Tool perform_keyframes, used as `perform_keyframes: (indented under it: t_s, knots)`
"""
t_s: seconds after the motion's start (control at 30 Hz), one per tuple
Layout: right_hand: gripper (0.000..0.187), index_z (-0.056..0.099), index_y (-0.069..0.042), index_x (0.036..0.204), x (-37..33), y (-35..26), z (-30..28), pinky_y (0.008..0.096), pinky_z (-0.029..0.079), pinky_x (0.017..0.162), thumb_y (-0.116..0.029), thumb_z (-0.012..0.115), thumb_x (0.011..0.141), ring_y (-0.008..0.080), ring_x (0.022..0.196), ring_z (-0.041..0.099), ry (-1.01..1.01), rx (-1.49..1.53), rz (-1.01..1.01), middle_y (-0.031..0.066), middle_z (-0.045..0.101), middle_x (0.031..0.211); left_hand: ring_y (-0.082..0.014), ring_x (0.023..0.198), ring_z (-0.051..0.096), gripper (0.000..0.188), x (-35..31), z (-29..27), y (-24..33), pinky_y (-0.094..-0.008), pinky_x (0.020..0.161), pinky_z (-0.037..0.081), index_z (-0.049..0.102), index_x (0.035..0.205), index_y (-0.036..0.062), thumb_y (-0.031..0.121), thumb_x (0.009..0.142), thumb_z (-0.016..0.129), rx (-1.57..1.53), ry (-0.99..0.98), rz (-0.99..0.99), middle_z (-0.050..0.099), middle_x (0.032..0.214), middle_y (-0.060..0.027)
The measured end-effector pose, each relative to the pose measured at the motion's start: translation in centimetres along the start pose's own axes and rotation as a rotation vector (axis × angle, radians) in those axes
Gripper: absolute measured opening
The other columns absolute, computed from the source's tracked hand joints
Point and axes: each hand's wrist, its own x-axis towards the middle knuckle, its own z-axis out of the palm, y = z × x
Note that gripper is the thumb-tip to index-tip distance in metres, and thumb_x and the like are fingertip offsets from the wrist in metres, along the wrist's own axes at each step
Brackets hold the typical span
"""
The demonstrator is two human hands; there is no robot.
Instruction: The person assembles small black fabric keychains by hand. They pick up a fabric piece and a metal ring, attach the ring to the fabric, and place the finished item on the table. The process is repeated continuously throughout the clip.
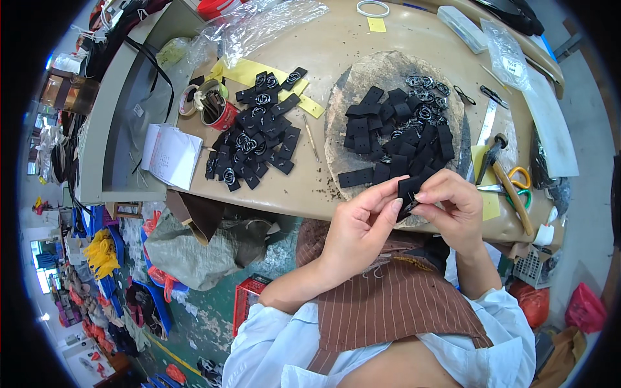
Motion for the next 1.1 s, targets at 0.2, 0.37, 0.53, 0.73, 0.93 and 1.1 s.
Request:
perform_keyframes:
  t_s: [0.2,0.37,0.53,0.73,0.93,1.1]
  knots:
    - [0.021,0.067,-0.003,0.084,0.0,-0.3,0.1,0.0235,0.044,0.063,0.006,0.074,0.066,0.0126,0.073,0.057,-0.016,0.027,0.037,0.0059,0.060,0.082,-0.0067,0.085,0.060,0.031,-0.5,-0.4,-0.1,-0.0223,0.074,0.049,0.053,0.121,-0.0030,0.001,0.090,0.054,0.101,-0.034,0.017,0.066,0.098,-0.0084]
    - [0.024,0.066,-0.003,0.092,0.2,-1.2,1.1,0.0223,0.042,0.067,0.006,0.070,0.070,0.0100,0.077,0.052,0.131,0.368,0.290,0.0035,0.054,0.088,-0.0134,0.080,0.065,0.032,0.1,-1.0,0.3,-0.0269,0.066,0.052,0.058,0.117,0.0006,0.003,0.085,0.061,0.490,-0.137,0.224,0.067,0.093,-0.0145]
    - [0.022,0.064,-0.001,0.099,0.4,0.0,0.2,0.0208,0.043,0.069,0.005,0.065,0.078,0.0076,0.081,0.052,-0.129,0.134,0.237,0.0021,0.054,0.090,-0.0147,0.087,0.065,0.042,0.9,-1.7,-0.3,-0.0270,0.075,0.053,0.052,0.121,-0.0017,-0.003,0.081,0.064,0.643,-0.215,0.272,0.065,0.099,-0.0122]
    - [0.021,0.062,0.002,0.099,0.0,0.5,0.4,0.0193,0.045,0.069,0.004,0.066,0.078,0.0075,0.081,0.055,-0.053,0.482,0.427,0.0055,0.057,0.093,-0.0141,0.088,0.063,0.047,0.7,-1.9,-1.1,-0.0255,0.076,0.053,0.046,0.121,-0.0005,-0.006,0.078,0.065,0.081,-0.020,-0.024,0.061,0.106,-0.0118]
    - [0.020,0.063,0.003,0.097,-0.3,0.3,1.8,0.0186,0.043,0.066,0.002,0.068,0.077,0.0078,0.080,0.054,0.088,0.142,0.159,0.0063,0.056,0.094,-0.0103,0.086,0.060,0.025,0.0,-0.9,-2.2,-0.0188,0.071,0.050,0.063,0.099,-0.0033,-0.004,0.075,0.071,0.016,0.204,0.163,0.056,0.114,-0.0118]
    - [0.019,0.063,0.002,0.097,0.3,-0.1,1.7,0.0200,0.040,0.064,0.001,0.067,0.079,0.0093,0.078,0.051,-0.023,0.035,0.019,0.0059,0.053,0.092,-0.0137,0.092,0.059,0.022,0.0,-0.9,-2.1,-0.0241,0.077,0.049,0.066,0.096,-0.0013,-0.002,0.074,0.071,0.036,0.171,0.271,0.060,0.108,-0.0115]
